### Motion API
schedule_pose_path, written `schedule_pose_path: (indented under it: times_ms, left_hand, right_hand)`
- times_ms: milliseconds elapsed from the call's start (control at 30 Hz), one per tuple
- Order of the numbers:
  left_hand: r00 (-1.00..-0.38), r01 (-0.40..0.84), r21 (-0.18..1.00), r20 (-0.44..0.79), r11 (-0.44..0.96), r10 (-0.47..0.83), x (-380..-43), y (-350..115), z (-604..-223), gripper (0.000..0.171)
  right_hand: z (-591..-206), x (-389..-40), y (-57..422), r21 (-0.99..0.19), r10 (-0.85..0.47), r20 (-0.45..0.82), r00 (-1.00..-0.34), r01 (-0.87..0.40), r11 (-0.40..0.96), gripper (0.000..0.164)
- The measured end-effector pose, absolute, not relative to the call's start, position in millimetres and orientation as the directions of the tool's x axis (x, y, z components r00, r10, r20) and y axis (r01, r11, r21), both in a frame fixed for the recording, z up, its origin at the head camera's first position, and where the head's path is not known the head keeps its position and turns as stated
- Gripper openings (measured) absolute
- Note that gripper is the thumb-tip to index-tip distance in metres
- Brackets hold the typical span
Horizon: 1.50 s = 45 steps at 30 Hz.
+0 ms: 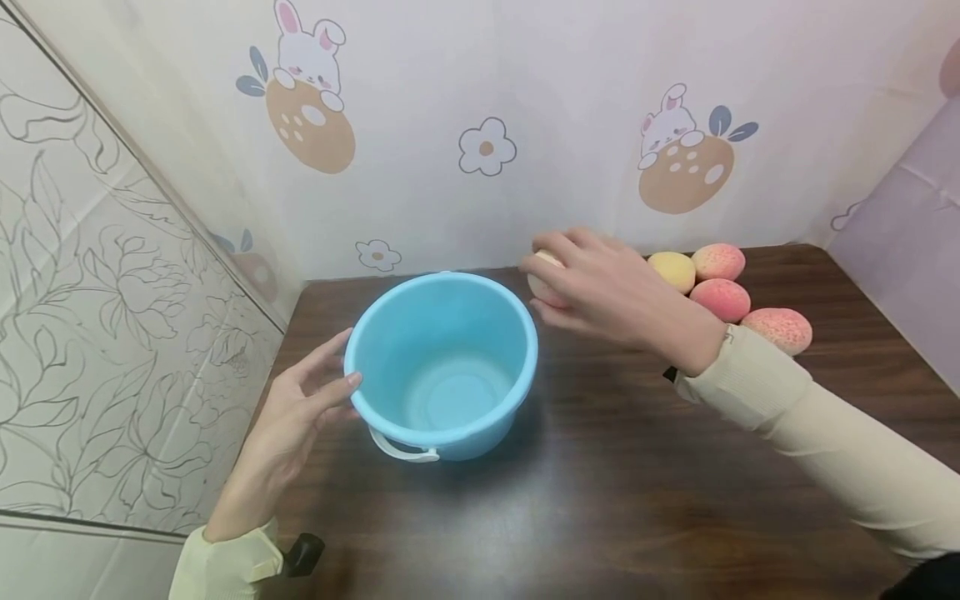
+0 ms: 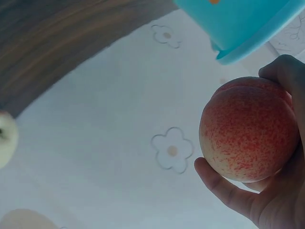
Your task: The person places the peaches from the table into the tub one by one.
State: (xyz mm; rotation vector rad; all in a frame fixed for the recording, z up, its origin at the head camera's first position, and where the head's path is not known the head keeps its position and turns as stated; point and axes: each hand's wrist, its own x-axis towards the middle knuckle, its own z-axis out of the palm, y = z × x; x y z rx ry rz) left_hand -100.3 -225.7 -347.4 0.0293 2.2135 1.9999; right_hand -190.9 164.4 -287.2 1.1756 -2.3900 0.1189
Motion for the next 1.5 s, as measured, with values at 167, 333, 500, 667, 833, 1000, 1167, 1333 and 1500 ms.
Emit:
schedule_pose_path:
  times_ms: [167,333,500,667,833,1000,1167,1333,1500]
  left_hand:
    - [-0.988,-0.085,0.99,-0.099,0.115,0.116,-100.1,-227.0,-347.3,0.066]
    - [-0.988,-0.084,0.991,-0.096,0.106,0.122,-100.3,-227.3,-347.1,0.066]
    - [-0.988,-0.087,0.991,-0.098,0.098,0.116,-100.4,-227.4,-347.1,0.066]
    - [-0.989,-0.084,0.99,-0.097,0.117,0.114,-101.2,-226.7,-347.0,0.065]
    - [-0.989,-0.084,0.989,-0.098,0.123,0.114,-101.7,-226.8,-347.6,0.066]
    - [-0.988,-0.087,0.989,-0.101,0.119,0.118,-102.2,-227.2,-347.6,0.066]
    - [-0.987,-0.09,0.988,-0.105,0.124,0.121,-102.6,-226.9,-347.4,0.066]
    - [-0.987,-0.093,0.987,-0.109,0.131,0.118,-102.4,-226.8,-347.9,0.066]
    - [-0.987,-0.094,0.987,-0.109,0.126,0.115,-101.8,-226.8,-348.5,0.065]
  right_hand:
    - [-278.2,-192.3,142.9,0.152,-0.751,0.465,-0.469,-0.793,0.59,0.029]
    - [-274.6,-192.8,122.8,0.188,-0.766,0.486,-0.422,-0.805,0.563,0.027]
    - [-274.1,-192.6,104.3,0.213,-0.8,0.457,-0.388,-0.826,0.522,0.028]
    - [-276.2,-191.3,89.1,0.213,-0.847,0.38,-0.371,-0.856,0.471,0.025]
    - [-281.7,-190.4,76.4,0.215,-0.888,0.306,-0.343,-0.884,0.416,0.019]
    - [-287.0,-190.2,64.6,0.144,-0.926,0.187,-0.329,-0.923,0.357,0.024]
    - [-289.0,-193.6,55.5,0.037,-0.942,-0.004,-0.337,-0.941,0.336,0.028]
    - [-291.3,-200.3,47.9,-0.051,-0.917,-0.195,-0.347,-0.931,0.363,0.033]
    - [-296.3,-205.0,41.8,-0.112,-0.88,-0.341,-0.332,-0.914,0.389,0.033]
